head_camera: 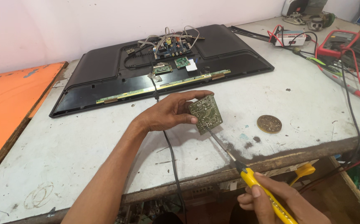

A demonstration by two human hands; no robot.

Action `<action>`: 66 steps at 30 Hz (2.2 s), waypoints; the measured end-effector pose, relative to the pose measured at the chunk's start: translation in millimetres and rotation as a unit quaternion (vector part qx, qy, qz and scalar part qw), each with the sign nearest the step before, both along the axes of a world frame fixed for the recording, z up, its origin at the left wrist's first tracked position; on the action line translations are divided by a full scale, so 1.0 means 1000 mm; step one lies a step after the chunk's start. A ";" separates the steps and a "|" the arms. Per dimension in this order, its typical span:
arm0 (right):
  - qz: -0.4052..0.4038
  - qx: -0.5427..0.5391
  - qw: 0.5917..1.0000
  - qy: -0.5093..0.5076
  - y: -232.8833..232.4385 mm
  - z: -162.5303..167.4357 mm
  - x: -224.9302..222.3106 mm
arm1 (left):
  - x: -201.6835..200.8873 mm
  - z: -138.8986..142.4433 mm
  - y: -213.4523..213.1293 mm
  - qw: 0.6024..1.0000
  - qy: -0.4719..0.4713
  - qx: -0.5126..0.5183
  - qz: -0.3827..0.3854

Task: The person holds a small circuit board in one hand and uses a soldering iron with the other hand to solder and desolder points on the board, repositioning the board repeatedly. At the end they set the board down and use a screwdriver on a small component assembly on the workbench.

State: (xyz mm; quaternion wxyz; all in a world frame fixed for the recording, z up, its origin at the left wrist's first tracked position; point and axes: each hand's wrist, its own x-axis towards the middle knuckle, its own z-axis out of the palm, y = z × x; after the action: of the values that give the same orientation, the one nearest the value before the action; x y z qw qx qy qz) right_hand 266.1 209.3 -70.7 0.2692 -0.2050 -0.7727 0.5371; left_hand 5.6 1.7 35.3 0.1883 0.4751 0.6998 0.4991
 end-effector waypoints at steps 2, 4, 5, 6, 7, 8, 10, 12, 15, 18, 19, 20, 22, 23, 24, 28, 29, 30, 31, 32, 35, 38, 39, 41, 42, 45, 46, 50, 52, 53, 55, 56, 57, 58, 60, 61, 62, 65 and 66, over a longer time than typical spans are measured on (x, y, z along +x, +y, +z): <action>0.006 0.005 0.999 -0.032 0.007 -0.006 -0.001 | 0.001 0.001 0.000 1.000 0.001 0.012 -0.003; 0.031 -0.002 0.998 -0.052 0.017 -0.014 -0.003 | 0.003 0.004 -0.002 1.000 -0.010 0.012 -0.004; 0.053 -0.011 0.997 -0.055 0.022 -0.019 -0.003 | 0.004 0.006 -0.002 1.000 -0.016 0.012 -0.005; 0.075 -0.020 0.995 -0.058 0.025 -0.025 -0.003 | 0.005 0.008 -0.002 1.000 0.000 0.014 -0.006; 0.078 -0.016 0.997 -0.011 0.028 -0.032 -0.001 | 0.006 0.010 -0.003 1.000 0.016 0.015 -0.007; 0.081 -0.012 0.996 0.036 0.030 -0.039 0.003 | 0.008 0.012 -0.001 0.999 0.031 0.017 -0.009; 0.086 -0.002 0.990 0.110 0.034 -0.053 0.010 | 0.010 0.014 0.002 0.992 0.089 0.090 -0.029; 0.090 0.008 0.983 0.160 0.044 -0.064 0.019 | 0.011 0.014 0.007 0.988 0.151 0.025 -0.012; 0.039 0.007 0.994 0.106 0.073 -0.078 0.026 | 0.012 0.011 0.011 0.966 0.203 -0.149 0.058; 0.256 -0.040 0.959 0.111 0.117 -0.092 0.025 | 0.009 0.007 0.008 0.973 0.188 -0.120 0.061; 0.234 -0.054 0.969 0.056 0.127 -0.100 0.031 | 0.009 0.004 0.007 0.973 0.175 -0.141 0.053; 0.210 -0.063 0.976 0.018 0.133 -0.111 0.030 | 0.007 0.003 0.006 0.972 0.167 -0.157 0.049; 0.143 -0.143 0.979 -0.032 0.133 -0.139 0.022 | 0.007 0.000 0.004 0.978 0.155 -0.131 0.056; 0.117 -0.185 0.974 -0.051 0.129 -0.153 0.014 | 0.005 0.000 0.004 0.980 0.150 -0.118 0.056; 0.093 -0.224 0.968 -0.068 0.126 -0.165 0.009 | 0.005 -0.001 0.005 0.980 0.145 -0.122 0.061; 0.051 -0.305 0.945 -0.104 0.113 -0.189 -0.007 | 0.005 -0.001 0.006 0.978 0.138 -0.136 0.071; 0.046 -0.314 0.942 -0.105 0.112 -0.188 -0.008 | 0.006 -0.001 0.007 0.977 0.140 -0.139 0.074; 0.044 -0.326 0.938 -0.108 0.112 -0.186 -0.009 | 0.006 -0.001 0.007 0.977 0.137 -0.145 0.081; 0.044 -0.330 0.936 -0.109 0.115 -0.187 -0.006 | 0.006 -0.001 0.008 0.975 0.135 -0.151 0.088; 0.041 -0.336 0.934 -0.112 0.119 -0.187 -0.004 | 0.007 -0.001 0.008 0.974 0.131 -0.157 0.094; 0.104 -0.245 0.962 -0.061 0.130 -0.179 0.007 | 0.007 -0.002 0.006 0.976 0.112 -0.161 0.097; 0.184 -0.106 0.977 0.013 0.137 -0.167 0.017 | 0.004 -0.001 0.004 0.989 0.094 -0.098 0.050; 0.197 -0.054 0.979 0.022 0.134 -0.163 0.017 | 0.003 0.000 0.004 0.990 0.098 -0.092 0.048; 0.223 0.048 0.973 0.036 0.116 -0.156 0.009 | 0.002 0.000 0.003 0.990 0.103 -0.082 0.046; 0.227 0.040 0.972 0.043 0.104 -0.152 0.005 | 0.002 0.000 0.003 0.991 0.101 -0.077 0.045; 0.182 0.032 0.980 0.071 0.062 -0.140 -0.005 | 0.002 -0.002 0.003 0.992 0.095 -0.071 0.047; 0.130 0.041 0.987 0.085 0.047 -0.135 -0.005 | 0.002 -0.002 0.003 0.992 0.092 -0.073 0.049; 0.050 0.095 0.991 0.085 0.021 -0.113 -0.005 | 0.000 -0.005 0.006 0.995 0.048 -0.070 0.055; 0.072 0.108 0.989 0.075 0.021 -0.103 -0.007 | 0.000 -0.006 0.006 0.995 0.054 -0.068 0.052; 0.082 0.114 0.988 0.071 0.022 -0.099 -0.009 | 0.000 -0.006 0.006 0.995 0.057 -0.067 0.051; 0.067 0.120 0.986 0.092 0.024 -0.093 -0.013 | 0.000 -0.006 0.006 0.994 0.064 -0.071 0.060; 0.059 0.123 0.985 0.103 0.025 -0.091 -0.014 | 0.000 -0.005 0.007 0.993 0.067 -0.073 0.063; 0.087 0.145 0.979 0.109 0.025 -0.090 -0.015 | 0.000 -0.005 0.006 0.993 0.070 -0.071 0.063; 0.116 0.167 0.972 0.115 0.026 -0.088 -0.016 | 0.001 -0.005 0.006 0.993 0.072 -0.070 0.063; 0.121 0.189 0.969 0.106 0.027 -0.085 -0.016 | 0.001 -0.005 0.006 0.993 0.075 -0.066 0.063; 0.098 0.188 0.973 0.091 0.027 -0.083 -0.015 | 0.001 -0.005 0.006 0.993 0.075 -0.065 0.063; 0.076 0.188 0.976 0.076 0.027 -0.081 -0.015 | 0.001 -0.005 0.006 0.993 0.076 -0.064 0.062; 0.127 0.087 0.988 -0.002 0.027 -0.071 -0.015 | 0.001 -0.005 0.006 0.994 0.075 -0.062 0.057; 0.124 0.055 0.990 -0.033 0.026 -0.068 -0.015 | 0.001 -0.005 0.006 0.993 0.080 -0.065 0.059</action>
State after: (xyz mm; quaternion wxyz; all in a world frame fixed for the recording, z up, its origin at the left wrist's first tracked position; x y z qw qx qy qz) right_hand 250.9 235.5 -138.3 0.1861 -0.1101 -0.8286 0.5164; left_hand 6.1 7.6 30.0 0.1322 0.4581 0.7707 0.4227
